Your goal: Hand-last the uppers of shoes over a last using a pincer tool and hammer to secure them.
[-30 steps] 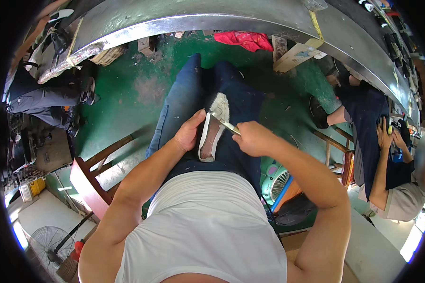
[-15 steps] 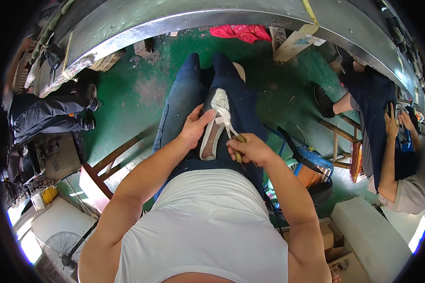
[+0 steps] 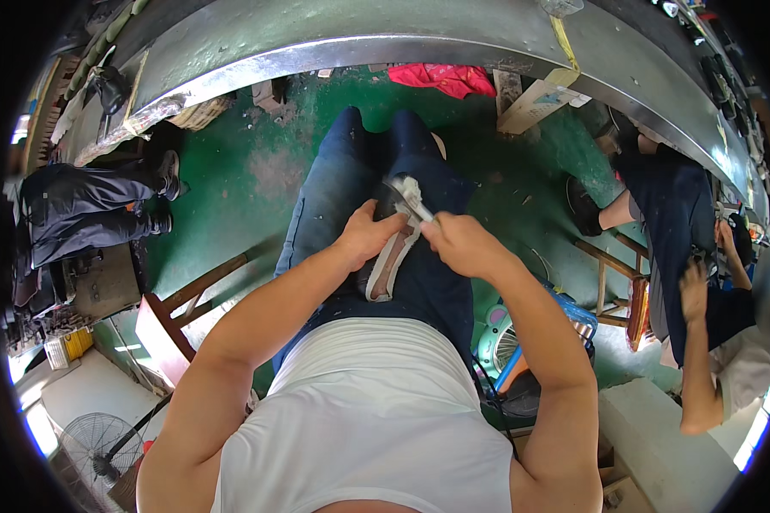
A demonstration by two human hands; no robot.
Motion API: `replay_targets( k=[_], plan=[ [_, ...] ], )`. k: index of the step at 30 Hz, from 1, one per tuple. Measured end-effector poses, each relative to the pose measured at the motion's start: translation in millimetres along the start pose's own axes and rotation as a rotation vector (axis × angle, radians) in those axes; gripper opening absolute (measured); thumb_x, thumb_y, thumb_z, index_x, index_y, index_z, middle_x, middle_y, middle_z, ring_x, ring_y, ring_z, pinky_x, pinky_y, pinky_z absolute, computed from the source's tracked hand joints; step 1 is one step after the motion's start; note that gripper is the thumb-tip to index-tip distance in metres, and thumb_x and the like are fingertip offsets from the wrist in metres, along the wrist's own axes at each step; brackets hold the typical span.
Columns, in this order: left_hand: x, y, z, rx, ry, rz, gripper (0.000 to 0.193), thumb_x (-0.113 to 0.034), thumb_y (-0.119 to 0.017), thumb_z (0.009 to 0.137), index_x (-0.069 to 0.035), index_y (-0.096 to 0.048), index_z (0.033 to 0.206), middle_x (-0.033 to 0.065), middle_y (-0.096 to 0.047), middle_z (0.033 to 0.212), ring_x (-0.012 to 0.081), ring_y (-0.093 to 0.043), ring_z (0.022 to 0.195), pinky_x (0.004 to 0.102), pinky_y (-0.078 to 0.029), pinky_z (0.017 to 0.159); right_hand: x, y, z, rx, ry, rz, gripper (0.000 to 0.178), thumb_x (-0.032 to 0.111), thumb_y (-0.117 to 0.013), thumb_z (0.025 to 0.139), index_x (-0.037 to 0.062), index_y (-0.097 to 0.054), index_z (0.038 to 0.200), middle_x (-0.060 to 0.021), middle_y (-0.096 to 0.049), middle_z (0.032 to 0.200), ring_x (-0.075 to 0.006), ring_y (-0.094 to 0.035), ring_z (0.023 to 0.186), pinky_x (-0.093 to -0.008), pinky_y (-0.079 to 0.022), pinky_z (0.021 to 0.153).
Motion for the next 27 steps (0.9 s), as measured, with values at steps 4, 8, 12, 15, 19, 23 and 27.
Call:
replay_targets(
  k=[4,8,12,15,19,23,27],
  plan=[
    [11.5,2.0,8.7,0.03,0.019,0.032,0.077,-0.03,-0.074,0.079,0.014,-0.043,0.134,0.0212,-0.063,0.115,0.0253,-0.063,0.108,0.0352,-0.049,0.095,2.4,-3.1,4.8,0.039,-0.044,-0.255,0.047,0.04,-0.044,0.103,-0.0017,-0.06,0.089,-0.0162,-0.066,0.073,-0.0307,-0.066,0.068,-0.0404,-0.052,0.069],
    [10.0,0.1,10.2,0.129,0.077,-0.035,0.086,-0.031,-0.076,0.078,0.017,-0.037,0.137,0.0247,-0.059,0.123,0.0272,-0.061,0.114,0.0353,-0.048,0.098,-11.9,-6.2,9.1,0.004,-0.008,-0.446,0.046,0.038,-0.045,0.102,-0.0027,-0.061,0.089,-0.0193,-0.065,0.076,-0.0362,-0.066,0.073,-0.0431,-0.052,0.073],
    [8.6,-0.5,5.6,0.219,0.118,-0.098,0.116,-0.034,-0.082,0.075,0.019,-0.01,0.149,0.0312,-0.045,0.143,0.0304,-0.051,0.129,0.0382,-0.042,0.106,-26.4,1.8,-29.6,0.098,-0.172,-0.124,0.032,0.028,-0.059,0.096,-0.0032,-0.06,0.088,-0.0135,-0.064,0.071,-0.0263,-0.065,0.063,-0.037,-0.051,0.064],
    [3.8,-1.0,-0.4,0.294,0.168,-0.171,0.118,-0.034,-0.083,0.075,0.013,-0.007,0.152,0.0255,-0.049,0.14,0.0282,-0.053,0.126,0.0403,-0.043,0.103,-11.3,-12.3,-52.6,0.306,-0.142,-0.387,0.031,0.024,-0.063,0.092,-0.0052,-0.062,0.102,-0.0188,-0.068,0.086,-0.0329,-0.068,0.082,-0.0388,-0.053,0.075],
    [8.8,-11.2,7.6,0.414,0.198,-0.238,0.122,-0.036,-0.084,0.074,0.006,-0.003,0.155,0.0187,-0.053,0.139,0.0267,-0.055,0.124,0.0447,-0.039,0.104,3.1,-35.2,-59.7,0.206,0.101,-0.59,0.052,0.016,-0.063,0.089,-0.0094,-0.05,0.133,-0.0279,-0.062,0.112,-0.0395,-0.061,0.107,-0.0448,-0.049,0.094],
    [17.7,-3.7,12.5,0.318,0.225,-0.145,0.123,-0.038,-0.084,0.074,0.006,-0.003,0.155,0.0178,-0.053,0.139,0.0265,-0.055,0.123,0.0456,-0.039,0.104,11.9,-44.4,-58.5,0.045,0.268,-0.745,0.049,0.016,-0.065,0.088,-0.0074,-0.053,0.13,-0.0238,-0.064,0.105,-0.0382,-0.063,0.101,-0.044,-0.052,0.087],
    [26.0,-3.4,17.5,0.269,0.186,-0.204,0.109,-0.034,-0.083,0.077,0.006,-0.016,0.153,0.0167,-0.055,0.137,0.0252,-0.056,0.122,0.043,-0.042,0.103,-5.2,-47.3,-53.0,0.012,0.327,-0.772,0.036,0.017,-0.066,0.087,-0.003,-0.057,0.116,-0.0165,-0.064,0.095,-0.0331,-0.066,0.09,-0.0412,-0.054,0.074]
  ],
)
Point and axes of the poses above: each hand's wrist, its own z-axis towards the middle knuckle, its own y-axis out of the back of the hand, x = y × z, the point moved 9 cm from there along z, towards the middle knuckle
